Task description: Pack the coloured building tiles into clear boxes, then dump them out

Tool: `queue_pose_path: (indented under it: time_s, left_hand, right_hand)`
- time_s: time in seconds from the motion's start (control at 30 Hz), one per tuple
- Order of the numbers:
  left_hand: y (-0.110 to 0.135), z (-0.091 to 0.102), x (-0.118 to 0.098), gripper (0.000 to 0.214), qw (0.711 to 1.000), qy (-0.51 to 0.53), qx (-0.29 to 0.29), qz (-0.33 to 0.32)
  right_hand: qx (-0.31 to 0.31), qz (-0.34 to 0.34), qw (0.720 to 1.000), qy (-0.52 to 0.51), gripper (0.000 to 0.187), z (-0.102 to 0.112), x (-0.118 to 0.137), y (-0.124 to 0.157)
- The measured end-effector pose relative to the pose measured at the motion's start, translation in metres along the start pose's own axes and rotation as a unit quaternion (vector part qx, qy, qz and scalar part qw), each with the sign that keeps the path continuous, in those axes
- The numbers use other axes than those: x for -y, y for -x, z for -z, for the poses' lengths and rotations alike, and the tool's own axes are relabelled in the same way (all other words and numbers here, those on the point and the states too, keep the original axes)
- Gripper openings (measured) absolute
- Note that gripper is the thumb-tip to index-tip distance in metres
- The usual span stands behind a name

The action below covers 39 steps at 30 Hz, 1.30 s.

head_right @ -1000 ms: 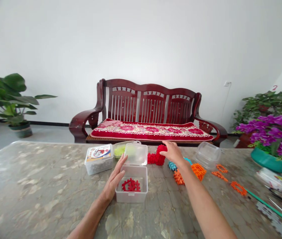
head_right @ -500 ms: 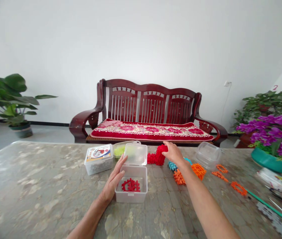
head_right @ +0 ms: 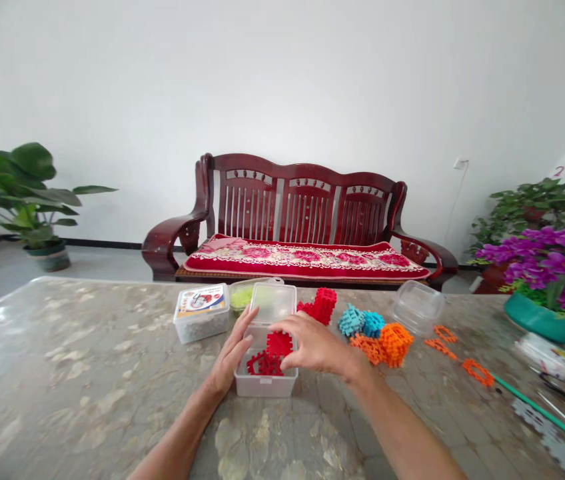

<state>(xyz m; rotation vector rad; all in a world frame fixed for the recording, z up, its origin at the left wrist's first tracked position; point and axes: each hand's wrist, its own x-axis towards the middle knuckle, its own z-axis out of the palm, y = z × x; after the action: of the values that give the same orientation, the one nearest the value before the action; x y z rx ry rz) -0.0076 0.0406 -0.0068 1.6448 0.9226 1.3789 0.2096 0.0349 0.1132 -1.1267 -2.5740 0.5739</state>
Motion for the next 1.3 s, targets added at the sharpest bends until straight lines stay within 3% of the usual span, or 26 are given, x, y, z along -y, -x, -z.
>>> queue_pose_path:
  time_s: [0.17,0.3,0.43,0.53,0.6,0.73,0.87,1.0,1.17,1.3]
  left_hand:
    - [0.0,0.001,0.0,0.056,1.0,-0.005,0.007,0.003]
    - [0.0,0.001,0.001,0.055,1.0,-0.01,0.007,0.006]
    - [0.0,0.0,0.002,0.055,1.0,-0.011,0.006,0.003]
    - [0.0,0.001,0.003,0.055,1.0,-0.009,0.008,0.002]
    - [0.001,0.002,0.004,0.054,1.0,-0.01,0.009,0.001]
    - [0.001,0.003,0.006,0.055,1.0,-0.014,0.011,0.009]
    - [0.0,0.003,0.006,0.057,1.0,-0.011,0.01,0.012]
    - [0.0,0.002,0.006,0.057,1.0,-0.009,0.011,0.007]
    - [0.0,0.003,0.006,0.056,1.0,-0.008,0.011,0.009]
    - [0.0,0.003,0.005,0.056,1.0,-0.008,0.013,0.016]
  right_hand:
    - [0.025,0.002,0.999,0.021,0.067,-0.012,-0.005,0.001]
    - [-0.043,-0.013,0.999,-0.016,0.049,-0.01,-0.021,0.003]
    - [-0.186,-0.074,0.98,-0.015,0.031,0.003,-0.064,0.004]
    - [-0.294,-0.15,0.944,0.017,0.035,0.017,-0.108,0.003]
    - [-0.313,-0.17,0.933,0.058,0.043,0.025,-0.134,0.002]
    - [-0.276,-0.183,0.935,0.124,0.057,0.032,-0.162,-0.003]
    - [-0.218,-0.187,0.947,0.146,0.065,0.03,-0.169,-0.007]
    - [-0.194,-0.198,0.952,0.132,0.06,0.027,-0.168,-0.008]
    - [-0.208,-0.201,0.949,0.123,0.058,0.029,-0.161,-0.006]
    - [-0.247,-0.188,0.946,0.087,0.059,0.034,-0.134,-0.003]
